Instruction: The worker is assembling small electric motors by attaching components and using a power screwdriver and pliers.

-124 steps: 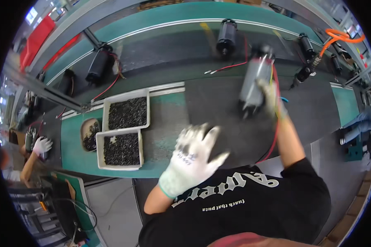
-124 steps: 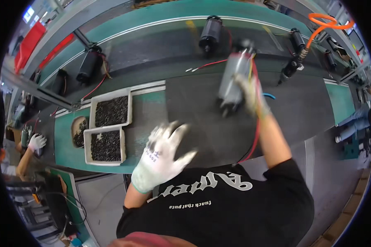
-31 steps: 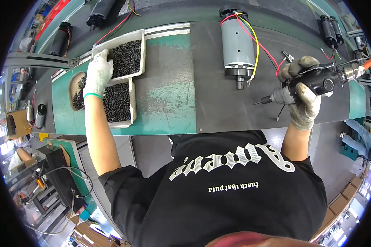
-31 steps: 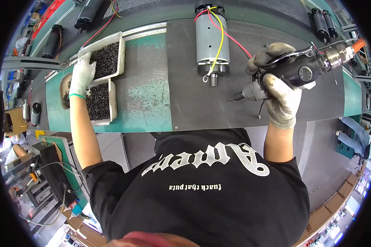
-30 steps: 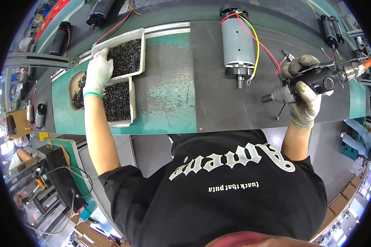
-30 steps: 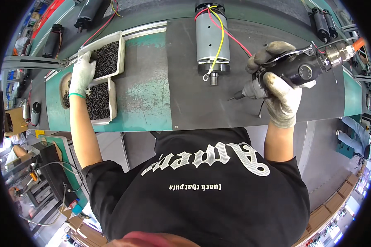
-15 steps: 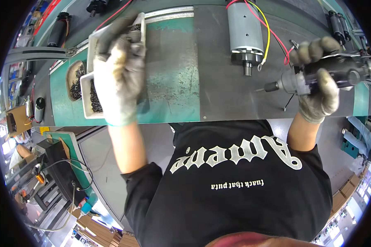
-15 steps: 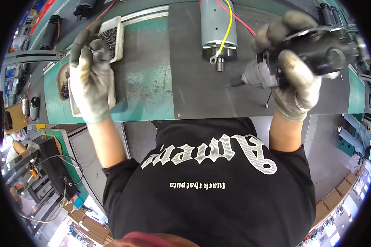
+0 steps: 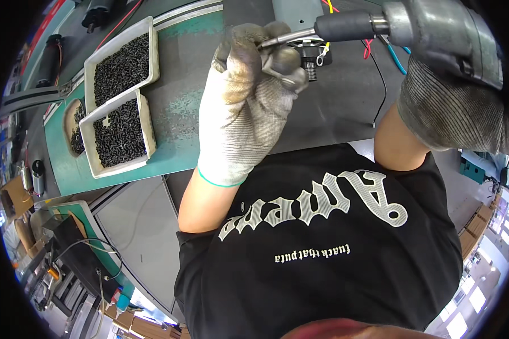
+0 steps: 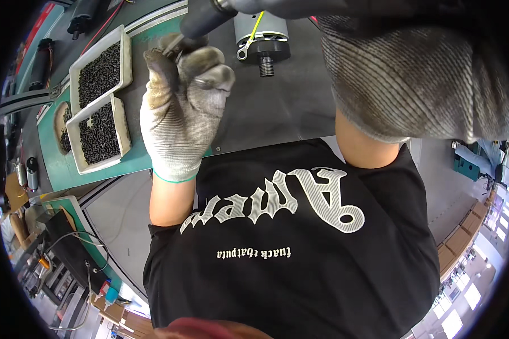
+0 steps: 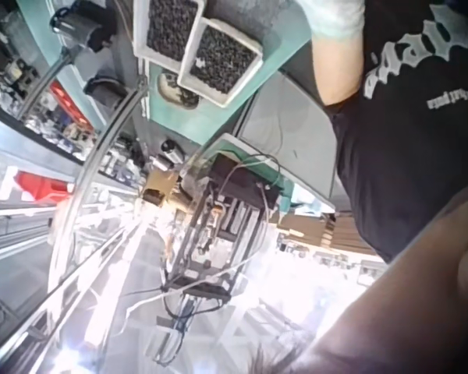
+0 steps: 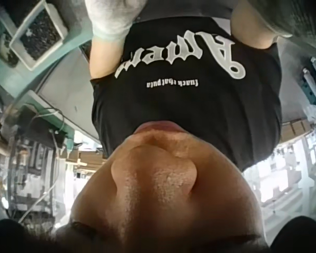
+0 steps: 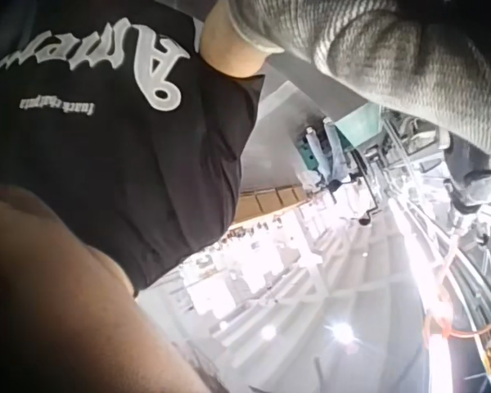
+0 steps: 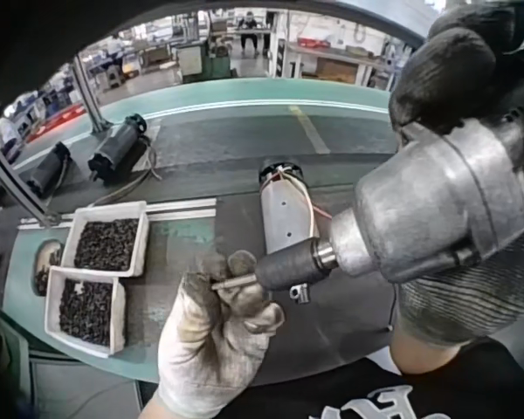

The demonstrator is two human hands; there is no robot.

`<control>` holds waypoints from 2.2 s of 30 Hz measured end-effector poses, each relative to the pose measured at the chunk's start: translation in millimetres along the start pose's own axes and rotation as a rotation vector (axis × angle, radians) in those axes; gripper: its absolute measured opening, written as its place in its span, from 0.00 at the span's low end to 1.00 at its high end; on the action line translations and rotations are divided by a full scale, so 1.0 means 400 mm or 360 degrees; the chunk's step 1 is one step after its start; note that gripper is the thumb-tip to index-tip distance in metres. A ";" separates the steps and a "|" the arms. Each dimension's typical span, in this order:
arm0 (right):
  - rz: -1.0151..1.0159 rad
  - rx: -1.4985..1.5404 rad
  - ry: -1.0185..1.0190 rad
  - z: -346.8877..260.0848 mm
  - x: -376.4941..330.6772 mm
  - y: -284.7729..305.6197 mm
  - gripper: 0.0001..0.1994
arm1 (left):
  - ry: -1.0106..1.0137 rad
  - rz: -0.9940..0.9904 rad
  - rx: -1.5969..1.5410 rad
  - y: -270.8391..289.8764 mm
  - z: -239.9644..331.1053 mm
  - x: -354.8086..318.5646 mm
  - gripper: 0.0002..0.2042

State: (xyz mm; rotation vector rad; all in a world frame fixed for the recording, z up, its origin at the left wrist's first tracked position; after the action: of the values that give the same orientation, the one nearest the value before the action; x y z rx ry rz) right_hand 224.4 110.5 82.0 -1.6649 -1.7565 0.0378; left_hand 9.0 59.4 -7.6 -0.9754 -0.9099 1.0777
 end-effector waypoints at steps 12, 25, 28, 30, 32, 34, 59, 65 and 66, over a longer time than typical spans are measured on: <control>0.0112 -0.0056 0.0042 0.004 -0.037 -0.024 0.23 | 0.0076 -0.0137 -0.0025 0.028 -0.029 0.017 0.14; 0.0230 -0.0112 0.0092 0.022 -0.050 -0.034 0.21 | 0.0020 -0.0169 0.0145 0.040 -0.047 0.031 0.15; 0.0256 -0.0122 0.0099 0.020 -0.064 -0.041 0.21 | -0.0242 0.0070 0.0519 0.067 -0.013 0.034 0.11; 0.0269 -0.0129 0.0100 0.040 -0.063 -0.048 0.21 | -0.0262 0.0057 0.0534 0.073 -0.009 0.035 0.10; 0.0284 -0.0135 0.0100 0.040 -0.064 -0.033 0.21 | -0.0301 0.0024 0.0561 0.075 -0.003 0.032 0.10; 0.0301 -0.0143 0.0107 0.044 -0.066 -0.035 0.21 | -0.0283 0.0090 0.0622 0.068 -0.001 0.032 0.11; 0.0528 -0.0495 0.0050 0.049 -0.110 0.016 0.21 | 0.0636 0.0783 -0.0157 0.262 -0.272 -0.062 0.06; 0.0293 -0.0399 0.0063 0.085 -0.089 -0.027 0.21 | 0.0492 0.0927 -0.0139 0.251 -0.262 -0.053 0.13; 0.0282 -0.0411 0.0060 0.095 -0.086 -0.038 0.21 | 0.0489 0.0928 -0.0137 0.262 -0.262 -0.053 0.13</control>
State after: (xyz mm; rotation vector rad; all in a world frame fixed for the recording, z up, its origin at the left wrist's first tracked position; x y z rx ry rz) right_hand 189.6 94.1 45.0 -1.9900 -1.6357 -0.1450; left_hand 73.0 38.7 -141.2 -1.4847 -0.4247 1.3270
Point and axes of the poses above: each hand's wrist, its own x-axis towards the middle knuckle, its own y-axis out of the back of the hand, z = x × y, the point moved 9 cm from there along x, towards the middle knuckle, and after that the axes turned 3 degrees about x, right-handed, at the moved point
